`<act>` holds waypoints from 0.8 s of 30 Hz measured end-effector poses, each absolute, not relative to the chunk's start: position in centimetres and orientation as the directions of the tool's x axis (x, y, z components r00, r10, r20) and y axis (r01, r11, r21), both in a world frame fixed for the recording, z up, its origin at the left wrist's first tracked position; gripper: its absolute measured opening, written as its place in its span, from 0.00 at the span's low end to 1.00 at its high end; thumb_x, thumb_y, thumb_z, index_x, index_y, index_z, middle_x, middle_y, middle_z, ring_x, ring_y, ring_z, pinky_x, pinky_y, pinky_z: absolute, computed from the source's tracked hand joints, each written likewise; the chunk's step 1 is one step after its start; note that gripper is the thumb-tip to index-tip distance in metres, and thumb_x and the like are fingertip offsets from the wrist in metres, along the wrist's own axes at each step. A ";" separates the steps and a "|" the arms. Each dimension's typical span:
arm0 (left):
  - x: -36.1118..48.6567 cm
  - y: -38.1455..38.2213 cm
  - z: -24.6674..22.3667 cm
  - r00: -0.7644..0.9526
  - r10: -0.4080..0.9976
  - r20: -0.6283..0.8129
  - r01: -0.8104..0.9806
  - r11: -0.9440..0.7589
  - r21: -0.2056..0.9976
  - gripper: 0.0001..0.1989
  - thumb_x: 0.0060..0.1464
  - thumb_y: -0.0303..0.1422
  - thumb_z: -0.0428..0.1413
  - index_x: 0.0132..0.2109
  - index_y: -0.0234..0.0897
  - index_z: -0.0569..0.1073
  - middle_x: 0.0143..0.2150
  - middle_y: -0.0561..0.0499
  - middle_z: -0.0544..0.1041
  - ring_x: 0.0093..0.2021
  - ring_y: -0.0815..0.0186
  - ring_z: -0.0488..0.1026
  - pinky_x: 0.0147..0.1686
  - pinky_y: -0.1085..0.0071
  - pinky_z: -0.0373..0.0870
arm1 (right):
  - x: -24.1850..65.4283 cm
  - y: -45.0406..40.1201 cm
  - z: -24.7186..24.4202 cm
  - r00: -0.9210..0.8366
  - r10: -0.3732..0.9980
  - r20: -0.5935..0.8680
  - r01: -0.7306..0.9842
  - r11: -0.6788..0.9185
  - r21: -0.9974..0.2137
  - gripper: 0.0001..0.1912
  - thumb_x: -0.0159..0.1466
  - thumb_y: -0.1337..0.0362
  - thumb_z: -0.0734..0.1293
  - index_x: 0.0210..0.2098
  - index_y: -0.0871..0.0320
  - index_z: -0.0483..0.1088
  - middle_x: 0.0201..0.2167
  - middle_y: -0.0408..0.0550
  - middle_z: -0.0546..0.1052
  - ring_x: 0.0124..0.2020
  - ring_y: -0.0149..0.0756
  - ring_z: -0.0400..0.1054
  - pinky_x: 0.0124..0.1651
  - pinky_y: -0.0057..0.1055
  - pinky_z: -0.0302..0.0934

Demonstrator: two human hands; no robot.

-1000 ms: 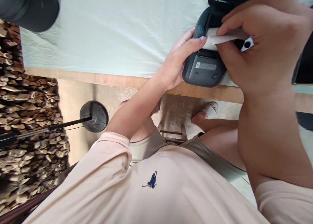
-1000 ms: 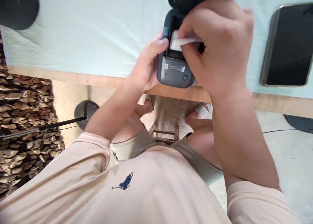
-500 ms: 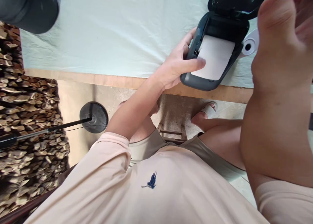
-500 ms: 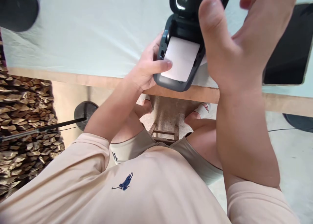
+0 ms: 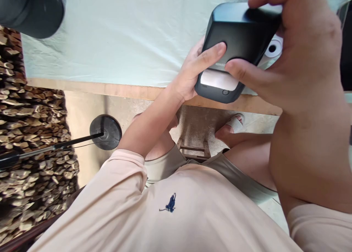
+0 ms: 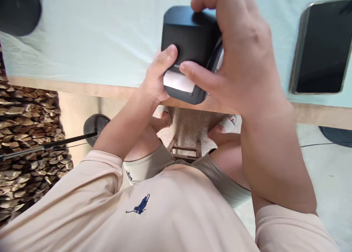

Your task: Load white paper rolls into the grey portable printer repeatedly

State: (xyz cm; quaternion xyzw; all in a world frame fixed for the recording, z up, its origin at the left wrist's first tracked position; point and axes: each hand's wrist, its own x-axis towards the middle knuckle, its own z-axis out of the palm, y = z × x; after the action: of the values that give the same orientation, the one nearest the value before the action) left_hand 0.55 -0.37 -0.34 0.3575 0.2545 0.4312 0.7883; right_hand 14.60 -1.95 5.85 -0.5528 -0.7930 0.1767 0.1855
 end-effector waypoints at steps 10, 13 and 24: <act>0.4 -0.1 -0.6 0.451 0.875 -0.179 -0.543 0.428 0.722 0.13 0.45 0.39 0.45 0.35 0.35 0.64 0.26 0.53 0.66 0.40 0.69 0.69 0.31 0.77 0.67 | 14.7 -1.7 5.7 -0.256 0.956 0.145 0.824 0.294 -0.484 0.27 0.48 0.54 0.57 0.47 0.56 0.52 0.45 0.38 0.56 0.47 0.17 0.51 0.49 0.19 0.51; -0.2 0.4 -1.4 0.378 0.830 -0.411 -0.484 0.555 0.676 0.17 0.40 0.44 0.47 0.31 0.34 0.65 0.22 0.53 0.65 0.43 0.64 0.67 0.32 0.75 0.68 | 15.0 -1.7 5.6 -0.265 0.957 0.113 0.817 0.286 -0.501 0.28 0.47 0.56 0.58 0.48 0.51 0.50 0.45 0.35 0.56 0.44 0.15 0.51 0.45 0.19 0.51; -0.4 1.0 -3.3 0.340 0.875 -0.344 -0.598 0.483 0.639 0.08 0.38 0.33 0.53 0.24 0.34 0.62 0.19 0.57 0.63 0.30 0.73 0.69 0.28 0.81 0.67 | 15.1 -1.8 5.9 -0.283 0.956 0.078 0.815 0.283 -0.505 0.28 0.47 0.57 0.59 0.48 0.49 0.50 0.46 0.33 0.56 0.48 0.16 0.51 0.49 0.19 0.51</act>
State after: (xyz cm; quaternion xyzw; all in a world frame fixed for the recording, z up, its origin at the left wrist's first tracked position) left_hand -0.35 0.99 -3.29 0.2052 0.3375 0.4649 0.7923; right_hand 15.06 -1.78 5.85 -0.5687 -0.7786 0.1878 0.1870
